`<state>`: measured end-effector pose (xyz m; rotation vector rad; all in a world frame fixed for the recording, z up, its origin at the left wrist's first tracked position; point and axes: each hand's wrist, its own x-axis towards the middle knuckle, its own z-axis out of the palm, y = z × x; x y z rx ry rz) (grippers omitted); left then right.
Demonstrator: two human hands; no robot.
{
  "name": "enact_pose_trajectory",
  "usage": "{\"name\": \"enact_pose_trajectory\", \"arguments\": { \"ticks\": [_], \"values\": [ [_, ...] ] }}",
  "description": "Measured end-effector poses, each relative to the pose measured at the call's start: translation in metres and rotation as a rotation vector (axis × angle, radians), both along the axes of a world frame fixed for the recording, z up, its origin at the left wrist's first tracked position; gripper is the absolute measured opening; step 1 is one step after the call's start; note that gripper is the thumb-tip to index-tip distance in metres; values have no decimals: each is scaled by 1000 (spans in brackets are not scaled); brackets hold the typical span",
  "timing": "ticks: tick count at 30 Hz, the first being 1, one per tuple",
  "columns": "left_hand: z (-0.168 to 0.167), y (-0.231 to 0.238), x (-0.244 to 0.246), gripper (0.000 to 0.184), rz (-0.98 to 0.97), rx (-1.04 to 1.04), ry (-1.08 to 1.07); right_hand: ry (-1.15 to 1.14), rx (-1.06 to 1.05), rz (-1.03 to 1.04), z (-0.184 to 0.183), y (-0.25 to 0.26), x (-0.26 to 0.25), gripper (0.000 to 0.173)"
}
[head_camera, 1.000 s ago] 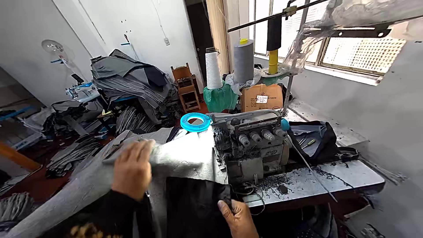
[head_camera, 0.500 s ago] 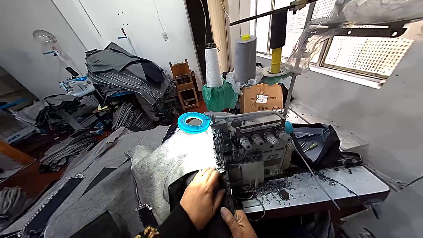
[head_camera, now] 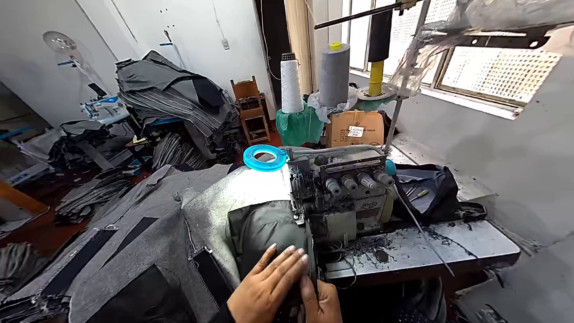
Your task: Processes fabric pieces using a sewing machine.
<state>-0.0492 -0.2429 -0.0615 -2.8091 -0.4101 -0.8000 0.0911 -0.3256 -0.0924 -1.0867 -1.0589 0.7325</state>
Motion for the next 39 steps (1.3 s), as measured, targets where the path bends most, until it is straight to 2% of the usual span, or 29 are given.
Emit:
{"name": "enact_pose_trajectory", "arguments": {
  "ticks": [2, 7, 11, 16, 18, 19, 21, 24, 25, 26, 28, 30, 32, 33, 36, 37, 39],
  "values": [
    [5, 21, 1, 35, -56, 50, -34, 14, 5, -45, -4, 16, -3, 38],
    [26, 57, 12, 44, -112, -128, 28, 21, 11, -72, -7, 52, 3, 39],
    [29, 77, 21, 46, -50, -241, 9, 61, -33, -43, -1, 65, 9, 40],
    [47, 83, 14, 47, 29, -446, 73, -105, 28, 50, -17, 31, 6, 44],
    [59, 90, -8, 52, 63, -409, -54, -168, 36, 37, -21, 15, 11, 39],
    [66, 99, -27, 56, 129, -345, -153, -196, 40, 18, -24, 11, 14, 37],
    [79, 118, -82, 62, 449, -284, -257, -242, 41, -9, -27, 8, 21, 36],
    [64, 138, -153, 82, 1095, -530, -270, -301, 58, -19, -27, 19, 23, 32],
    [51, 136, -162, 81, 1238, -635, -195, -325, 60, -4, -27, 24, 20, 29],
    [37, 131, -163, 76, 1305, -701, -104, -353, 66, 25, -27, 30, 17, 27],
    [21, 108, -150, 64, 1314, -754, -3, -429, 83, 98, -28, 43, 8, 30],
    [17, 71, -138, 56, 1275, -829, -44, -496, 31, 167, -28, 53, -2, 53],
    [10, 27, -145, 51, 1208, -803, -186, -476, -58, 267, -21, 58, -7, 76],
    [7, 5, -155, 50, 1190, -758, -240, -415, -100, 325, -16, 59, -7, 82],
    [0, -59, -193, 50, 1236, -700, -265, -44, -147, 548, 7, 50, -7, 70],
    [-5, -74, -204, 47, 1236, -621, -290, 88, -120, 654, 16, 48, -7, 70],
    [-14, -93, -204, 39, 1118, -278, -417, 263, -108, 811, 37, 55, -10, 74]
  ]
}}
